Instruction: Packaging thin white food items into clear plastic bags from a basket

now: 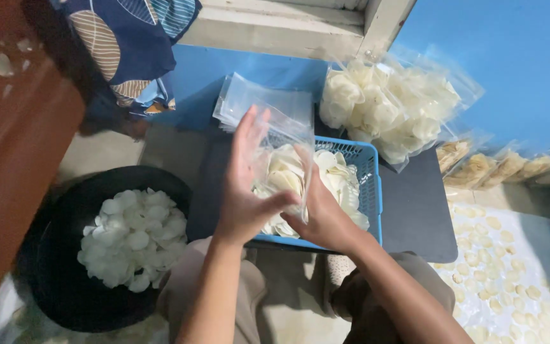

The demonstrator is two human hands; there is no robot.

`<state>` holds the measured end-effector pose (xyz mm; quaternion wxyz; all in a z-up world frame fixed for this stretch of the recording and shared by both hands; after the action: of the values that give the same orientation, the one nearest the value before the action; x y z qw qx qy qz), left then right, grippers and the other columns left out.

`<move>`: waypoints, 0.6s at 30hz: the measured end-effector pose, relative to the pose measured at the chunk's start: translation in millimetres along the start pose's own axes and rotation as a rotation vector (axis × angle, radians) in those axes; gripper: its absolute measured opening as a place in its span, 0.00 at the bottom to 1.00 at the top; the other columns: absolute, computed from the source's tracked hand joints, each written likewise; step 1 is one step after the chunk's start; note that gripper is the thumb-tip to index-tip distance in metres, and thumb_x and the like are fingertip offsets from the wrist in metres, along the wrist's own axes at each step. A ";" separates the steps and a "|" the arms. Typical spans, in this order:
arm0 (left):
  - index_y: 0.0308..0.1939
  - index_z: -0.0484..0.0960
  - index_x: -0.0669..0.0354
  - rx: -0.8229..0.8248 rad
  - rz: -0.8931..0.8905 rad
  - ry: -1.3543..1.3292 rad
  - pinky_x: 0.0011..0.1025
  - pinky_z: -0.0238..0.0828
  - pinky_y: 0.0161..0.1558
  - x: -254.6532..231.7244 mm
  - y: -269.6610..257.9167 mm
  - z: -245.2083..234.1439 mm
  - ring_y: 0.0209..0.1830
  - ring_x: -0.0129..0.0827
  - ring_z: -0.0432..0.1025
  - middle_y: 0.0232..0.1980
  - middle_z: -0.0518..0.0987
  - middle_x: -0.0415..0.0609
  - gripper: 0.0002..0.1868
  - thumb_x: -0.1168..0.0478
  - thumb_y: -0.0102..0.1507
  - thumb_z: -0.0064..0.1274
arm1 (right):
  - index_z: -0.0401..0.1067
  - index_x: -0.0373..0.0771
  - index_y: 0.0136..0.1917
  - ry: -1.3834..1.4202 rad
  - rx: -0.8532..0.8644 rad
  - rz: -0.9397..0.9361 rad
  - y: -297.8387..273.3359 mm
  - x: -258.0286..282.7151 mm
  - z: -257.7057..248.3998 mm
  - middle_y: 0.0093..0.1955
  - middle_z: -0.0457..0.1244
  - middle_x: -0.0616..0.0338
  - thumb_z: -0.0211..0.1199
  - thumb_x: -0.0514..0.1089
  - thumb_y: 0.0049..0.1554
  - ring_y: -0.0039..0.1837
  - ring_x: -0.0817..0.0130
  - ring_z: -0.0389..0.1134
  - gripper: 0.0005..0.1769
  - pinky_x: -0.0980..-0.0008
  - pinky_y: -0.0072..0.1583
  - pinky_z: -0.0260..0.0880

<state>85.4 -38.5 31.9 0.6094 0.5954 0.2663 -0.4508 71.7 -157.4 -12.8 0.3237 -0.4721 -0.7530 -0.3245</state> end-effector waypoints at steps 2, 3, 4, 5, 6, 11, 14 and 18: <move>0.83 0.41 0.55 -0.004 -0.065 0.014 0.71 0.42 0.72 9.6 -0.4 -11.0 0.83 0.66 0.43 0.83 0.51 0.68 0.76 0.29 0.45 0.70 | 0.27 0.38 0.83 -0.031 0.049 0.028 -1.4 -18.2 1.1 0.83 0.40 0.32 0.68 0.40 0.49 0.79 0.30 0.47 0.64 0.38 0.74 0.52; 0.83 0.39 0.54 -0.010 -0.118 0.033 0.76 0.43 0.69 15.9 -0.9 -17.5 0.83 0.71 0.41 0.83 0.49 0.70 0.77 0.30 0.44 0.71 | 0.26 0.40 0.84 -0.065 0.096 0.044 -2.3 -27.2 3.9 0.83 0.39 0.35 0.68 0.39 0.49 0.80 0.34 0.46 0.64 0.40 0.76 0.50; 0.83 0.39 0.54 -0.008 -0.125 0.033 0.76 0.43 0.69 14.6 -0.1 -17.6 0.83 0.71 0.41 0.83 0.49 0.70 0.77 0.30 0.44 0.71 | 0.26 0.40 0.84 -0.061 0.098 0.049 0.6 -31.9 3.6 0.83 0.39 0.35 0.68 0.39 0.49 0.80 0.34 0.46 0.64 0.40 0.76 0.50; 0.83 0.41 0.53 -0.014 -0.192 0.012 0.75 0.46 0.68 18.4 0.0 -18.1 0.82 0.69 0.41 0.83 0.50 0.69 0.60 0.34 0.58 0.55 | 0.26 0.41 0.84 -0.068 0.127 0.053 3.0 -36.3 5.6 0.85 0.38 0.39 0.70 0.39 0.48 0.81 0.38 0.45 0.66 0.43 0.77 0.49; 0.83 0.42 0.52 -0.019 -0.256 -0.008 0.73 0.49 0.67 22.1 0.2 -18.2 0.82 0.68 0.42 0.83 0.51 0.68 0.43 0.38 0.72 0.38 | 0.26 0.43 0.84 -0.076 0.154 0.055 5.6 -40.7 7.1 0.86 0.37 0.44 0.71 0.38 0.46 0.83 0.41 0.44 0.68 0.46 0.78 0.48; 0.73 0.63 0.61 0.034 -0.257 0.419 0.60 0.63 0.66 25.2 -3.0 -15.1 0.67 0.71 0.66 0.65 0.73 0.70 0.27 0.65 0.68 0.37 | 0.47 0.28 0.76 -0.257 0.417 0.129 -3.5 -95.9 11.2 0.73 0.52 0.33 0.79 0.45 0.42 0.71 0.34 0.59 0.59 0.43 0.72 0.61; 0.71 0.69 0.64 0.143 -0.221 0.545 0.57 0.67 0.62 18.8 -3.3 -5.5 0.63 0.69 0.71 0.59 0.78 0.70 0.27 0.67 0.66 0.37 | 0.67 0.38 0.68 -0.338 0.397 0.220 2.5 -139.4 -16.3 0.60 0.68 0.47 0.75 0.38 0.46 0.61 0.45 0.71 0.37 0.49 0.62 0.72; 0.70 0.73 0.62 0.168 -0.232 0.589 0.50 0.72 0.58 6.2 0.1 -0.8 0.59 0.61 0.76 0.58 0.81 0.65 0.25 0.62 0.69 0.40 | 0.79 0.48 0.51 -0.451 0.272 0.262 17.0 -177.3 -36.6 0.40 0.72 0.64 0.72 0.36 0.48 0.46 0.65 0.76 0.17 0.64 0.50 0.75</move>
<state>88.4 -39.2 26.4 0.3992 0.7142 0.4592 -0.3461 155.2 -269.4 -129.2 0.2476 -0.5778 -0.7752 -0.0626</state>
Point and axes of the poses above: each hand's wrist, its own y-axis towards the middle knuckle, its own z-axis out of the palm, x = y × z, the point moved 9 cm from there along y, towards the middle knuckle
